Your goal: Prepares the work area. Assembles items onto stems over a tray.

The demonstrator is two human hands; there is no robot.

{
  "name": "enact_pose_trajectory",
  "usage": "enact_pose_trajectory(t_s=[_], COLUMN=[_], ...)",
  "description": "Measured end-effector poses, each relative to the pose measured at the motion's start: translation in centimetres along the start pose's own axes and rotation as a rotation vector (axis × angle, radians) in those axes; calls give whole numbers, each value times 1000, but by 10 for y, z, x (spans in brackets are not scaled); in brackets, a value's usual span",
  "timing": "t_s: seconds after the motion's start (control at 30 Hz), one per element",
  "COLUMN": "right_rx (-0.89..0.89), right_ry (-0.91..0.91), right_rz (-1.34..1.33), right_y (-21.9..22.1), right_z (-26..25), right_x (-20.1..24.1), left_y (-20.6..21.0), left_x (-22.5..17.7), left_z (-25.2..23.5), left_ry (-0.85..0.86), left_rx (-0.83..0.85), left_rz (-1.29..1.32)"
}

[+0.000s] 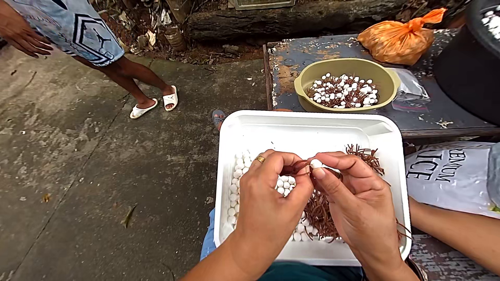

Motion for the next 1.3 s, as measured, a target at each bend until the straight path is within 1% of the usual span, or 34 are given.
enact_pose_trajectory(t_s=[0.13,0.27,0.33,0.53,0.63,0.7,0.77,0.87,0.93,1.07,1.23,1.3], right_rx=[2,16,24,30,6,-5,1,39,71,110,72,70], right_ry=[-37,-152,-181,-210,-177,-106,-66,-82,-83,-89,-124,-143], right_rz=[28,140,175,221,177,98,59,89,130,235,205,208], right_y=[0,2,2,5,4,1,-1,2,4,4,0,-2], right_z=[1,1,1,2,2,0,-1,-2,-2,-4,-3,-4], right_x=[4,15,18,21,17,10,7,9,10,10,13,15], left_y=[1,2,2,2,1,2,6,20,26,29,33,33], left_x=[-1,-1,-1,1,3,10,25,41,42,46,48,48], left_z=[0,1,1,1,1,1,2,9,14,17,21,21], left_ry=[-4,-12,-12,-27,-56,-155,-338,-616,-715,-770,-827,-818], left_rx=[12,20,17,22,13,18,57,115,131,120,136,151], left_rz=[-16,-9,-5,-10,31,159,376,692,808,882,900,871])
Point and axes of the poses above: each hand's wrist, its own z-axis away from the middle knuckle, its own y-axis out of the palm, x = y × z, the point moved 10 cm from there along -z, towards the middle knuckle, and after that the axes turned 2 degrees about x, right-handed, at the moved point
